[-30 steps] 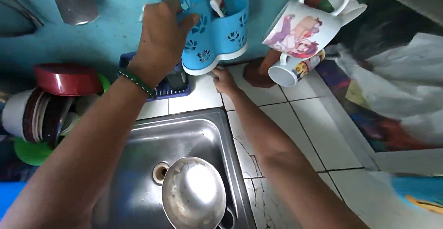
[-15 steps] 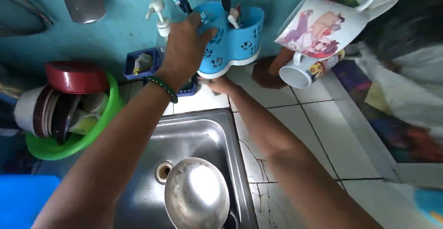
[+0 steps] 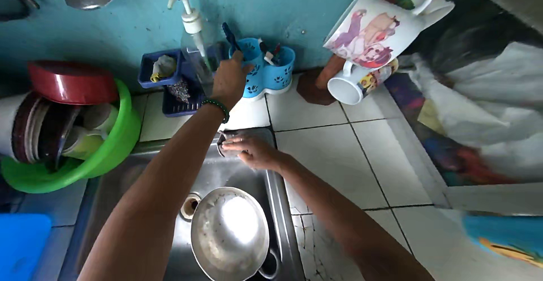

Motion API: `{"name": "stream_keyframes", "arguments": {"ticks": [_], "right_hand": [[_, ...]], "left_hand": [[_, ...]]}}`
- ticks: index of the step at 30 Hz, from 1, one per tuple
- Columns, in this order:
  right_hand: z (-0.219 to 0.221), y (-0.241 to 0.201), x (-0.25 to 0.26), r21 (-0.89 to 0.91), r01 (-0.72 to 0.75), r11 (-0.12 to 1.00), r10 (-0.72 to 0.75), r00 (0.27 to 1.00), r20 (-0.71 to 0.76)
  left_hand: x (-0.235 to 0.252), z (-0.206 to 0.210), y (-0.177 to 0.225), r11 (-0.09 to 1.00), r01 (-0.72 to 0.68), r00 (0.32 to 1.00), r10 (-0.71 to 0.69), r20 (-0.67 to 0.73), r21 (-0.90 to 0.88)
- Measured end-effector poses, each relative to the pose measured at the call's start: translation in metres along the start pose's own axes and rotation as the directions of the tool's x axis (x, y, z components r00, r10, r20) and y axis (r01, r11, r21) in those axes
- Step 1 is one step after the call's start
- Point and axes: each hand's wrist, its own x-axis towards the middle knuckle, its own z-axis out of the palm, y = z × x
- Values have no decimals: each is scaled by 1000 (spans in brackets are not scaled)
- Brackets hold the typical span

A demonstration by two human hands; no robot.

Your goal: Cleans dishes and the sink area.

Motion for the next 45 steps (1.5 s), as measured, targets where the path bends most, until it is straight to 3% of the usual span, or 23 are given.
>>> {"name": "stream_keyframes", "arguments": {"ticks": [3,6,8,11,12,13,15,16,18,20,25,34,40,43,45], "right_hand": [[-3,-6,-9,25,31,999,-23,962,-273],[-20,12,-6,-88,-98,991,45,878,-476],[-25,23,2,-131,-225,966,146,884,-445],[-22,29,11,-149,-296,943,224,901,-371],[-19,28,13,-149,-294,944,227,908,-352],[-16,27,14,-149,-280,948,215,914,-345],[-11,22,16,-127,-276,953,222,919,-327],[-8,20,16,-110,-285,952,238,917,-320],[-5,20,17,-102,-285,953,238,914,-329],[-4,22,17,-97,-260,961,214,916,-340],[-4,28,17,-108,-246,963,195,916,-351],[-1,26,16,-95,-254,962,196,894,-403],[1,26,17,-101,-274,956,204,874,-442],[6,22,22,-121,-332,936,239,847,-475],[9,18,31,-119,-366,923,271,838,-473]], "left_hand": [[2,5,-1,999,8,1000,-9,21,37],[1,9,1,999,-8,1000,6,27,51],[-6,10,-4,1000,-9,1000,9,3,-28],[-36,20,-23,921,-15,975,-72,-209,-388],[-48,22,-31,816,-11,950,-173,-261,-578],[-57,20,-37,634,6,919,-309,-246,-774],[-61,3,-55,165,60,886,-463,-23,-985],[-58,-5,-68,-16,77,904,-421,76,-997],[-44,-12,-91,-160,114,957,-246,152,-980],[-32,-13,-101,-176,114,973,-179,146,-978],[-22,-14,-112,-265,56,979,-174,104,-963],[-26,-15,-115,-358,78,978,-156,142,-931],[-77,-29,-106,-295,74,997,-9,80,-953],[-134,-45,-96,-171,73,997,46,66,-983],[-162,-55,-90,-253,88,994,82,70,-964]]}}
